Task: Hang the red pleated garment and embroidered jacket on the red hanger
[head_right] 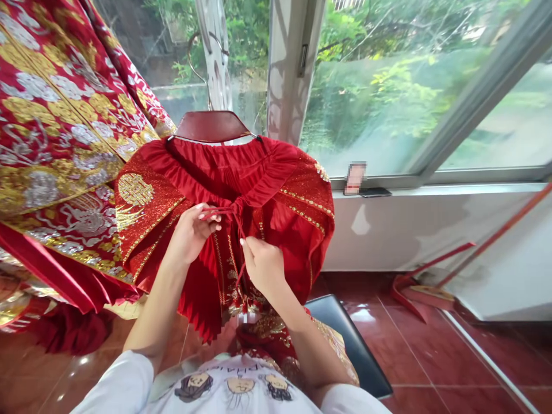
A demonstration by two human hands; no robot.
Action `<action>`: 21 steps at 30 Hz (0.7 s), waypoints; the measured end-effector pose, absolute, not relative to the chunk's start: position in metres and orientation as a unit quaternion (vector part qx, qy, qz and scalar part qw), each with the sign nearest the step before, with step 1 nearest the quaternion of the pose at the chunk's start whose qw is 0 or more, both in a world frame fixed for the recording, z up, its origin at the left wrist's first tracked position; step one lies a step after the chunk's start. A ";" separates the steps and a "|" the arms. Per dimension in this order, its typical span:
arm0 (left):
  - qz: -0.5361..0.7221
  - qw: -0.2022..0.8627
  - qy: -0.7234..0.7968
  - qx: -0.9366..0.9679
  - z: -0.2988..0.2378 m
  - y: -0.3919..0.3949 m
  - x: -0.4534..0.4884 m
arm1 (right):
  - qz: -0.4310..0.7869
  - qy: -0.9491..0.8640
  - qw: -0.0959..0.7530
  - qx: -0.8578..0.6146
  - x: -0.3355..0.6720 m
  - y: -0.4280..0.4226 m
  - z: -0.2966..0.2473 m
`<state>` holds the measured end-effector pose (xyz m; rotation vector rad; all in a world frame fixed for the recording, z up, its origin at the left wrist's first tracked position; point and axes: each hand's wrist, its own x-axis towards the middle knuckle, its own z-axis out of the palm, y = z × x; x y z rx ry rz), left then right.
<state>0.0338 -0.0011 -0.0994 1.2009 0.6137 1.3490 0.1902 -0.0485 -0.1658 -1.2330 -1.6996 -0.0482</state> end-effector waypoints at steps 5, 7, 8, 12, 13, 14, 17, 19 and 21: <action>0.582 0.520 0.277 0.560 -0.106 0.005 0.040 | 0.083 -0.697 0.530 -0.475 0.184 -0.062 -0.200; 0.567 0.479 0.275 0.611 -0.106 0.005 0.038 | 0.141 -0.667 0.563 -0.467 0.181 -0.066 -0.212; 0.561 0.456 0.265 0.638 -0.105 0.004 0.037 | 0.160 -0.656 0.574 -0.464 0.181 -0.068 -0.216; 0.461 0.403 0.201 0.764 -0.099 -0.016 0.025 | 0.168 -0.672 0.553 -0.463 0.190 -0.066 -0.209; 0.392 0.405 0.186 0.805 -0.097 -0.024 0.022 | 0.156 -0.674 0.550 -0.467 0.194 -0.065 -0.203; 0.303 0.406 0.167 0.846 -0.095 -0.033 0.019 | 0.141 -0.673 0.551 -0.473 0.199 -0.063 -0.196; 0.057 0.371 0.109 0.920 -0.090 -0.056 0.012 | 0.075 -0.668 0.564 -0.480 0.213 -0.054 -0.164; 0.034 0.317 0.117 0.941 -0.083 -0.060 0.012 | -0.014 -0.677 0.570 -0.466 0.219 -0.045 -0.139; 0.141 0.224 0.185 0.946 -0.073 -0.052 0.016 | -0.123 -0.691 0.561 -0.438 0.220 -0.032 -0.116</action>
